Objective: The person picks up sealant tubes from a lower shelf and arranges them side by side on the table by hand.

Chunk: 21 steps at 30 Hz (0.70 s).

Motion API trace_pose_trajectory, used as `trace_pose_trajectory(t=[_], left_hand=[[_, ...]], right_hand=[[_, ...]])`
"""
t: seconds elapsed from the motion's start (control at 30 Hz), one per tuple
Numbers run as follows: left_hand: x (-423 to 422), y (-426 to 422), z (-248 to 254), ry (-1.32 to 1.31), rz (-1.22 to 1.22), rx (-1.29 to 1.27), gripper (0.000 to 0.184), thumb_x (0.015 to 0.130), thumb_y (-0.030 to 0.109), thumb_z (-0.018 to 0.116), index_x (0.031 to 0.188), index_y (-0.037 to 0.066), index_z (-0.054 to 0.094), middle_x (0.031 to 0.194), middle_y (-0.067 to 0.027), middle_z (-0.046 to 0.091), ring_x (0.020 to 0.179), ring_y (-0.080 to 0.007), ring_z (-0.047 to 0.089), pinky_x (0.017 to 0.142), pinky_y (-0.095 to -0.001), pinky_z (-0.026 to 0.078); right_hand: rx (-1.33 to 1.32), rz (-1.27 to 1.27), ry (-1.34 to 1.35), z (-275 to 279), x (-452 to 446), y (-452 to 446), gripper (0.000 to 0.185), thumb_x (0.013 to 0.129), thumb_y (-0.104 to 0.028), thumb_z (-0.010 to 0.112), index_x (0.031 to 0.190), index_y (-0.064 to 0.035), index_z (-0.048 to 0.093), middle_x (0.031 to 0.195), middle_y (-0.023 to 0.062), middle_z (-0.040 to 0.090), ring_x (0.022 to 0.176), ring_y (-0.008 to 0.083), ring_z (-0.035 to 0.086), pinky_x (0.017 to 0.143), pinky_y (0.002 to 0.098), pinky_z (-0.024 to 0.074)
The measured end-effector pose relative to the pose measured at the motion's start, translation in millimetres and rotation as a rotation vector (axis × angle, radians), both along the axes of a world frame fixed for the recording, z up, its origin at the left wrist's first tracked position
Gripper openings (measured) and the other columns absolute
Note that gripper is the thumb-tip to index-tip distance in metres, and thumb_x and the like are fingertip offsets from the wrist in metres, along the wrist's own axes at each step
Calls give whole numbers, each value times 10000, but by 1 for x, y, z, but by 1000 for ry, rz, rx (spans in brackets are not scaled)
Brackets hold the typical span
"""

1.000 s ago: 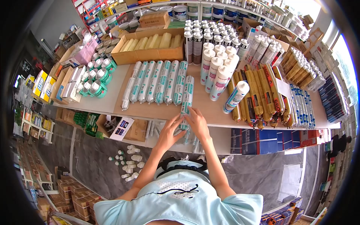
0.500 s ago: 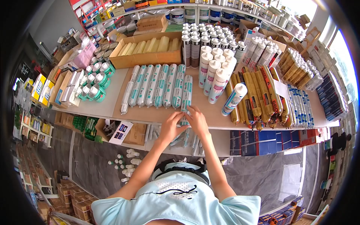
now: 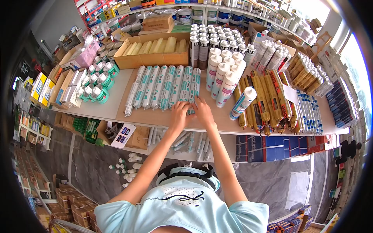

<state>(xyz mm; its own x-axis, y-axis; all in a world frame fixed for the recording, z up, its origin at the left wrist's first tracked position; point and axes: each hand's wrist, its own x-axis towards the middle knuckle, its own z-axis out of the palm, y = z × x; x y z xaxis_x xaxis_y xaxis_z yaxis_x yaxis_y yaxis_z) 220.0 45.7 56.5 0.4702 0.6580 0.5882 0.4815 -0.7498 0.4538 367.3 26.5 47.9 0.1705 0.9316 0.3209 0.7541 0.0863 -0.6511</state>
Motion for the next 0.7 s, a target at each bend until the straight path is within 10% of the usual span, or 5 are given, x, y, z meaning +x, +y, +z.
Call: trace_pose_trajectory(t=[0.7], left_hand=[[3,7,-7,-21,85,-29,474,634,127,790,1071,70,615,1090,-55,618,1043,-278,541,865,-421,419]], right_hand=[[131,-45,-13,-12,-7,-8,362,928,-152,531,1243,27,527,1250,217,545,999,418,598,785,430,525]])
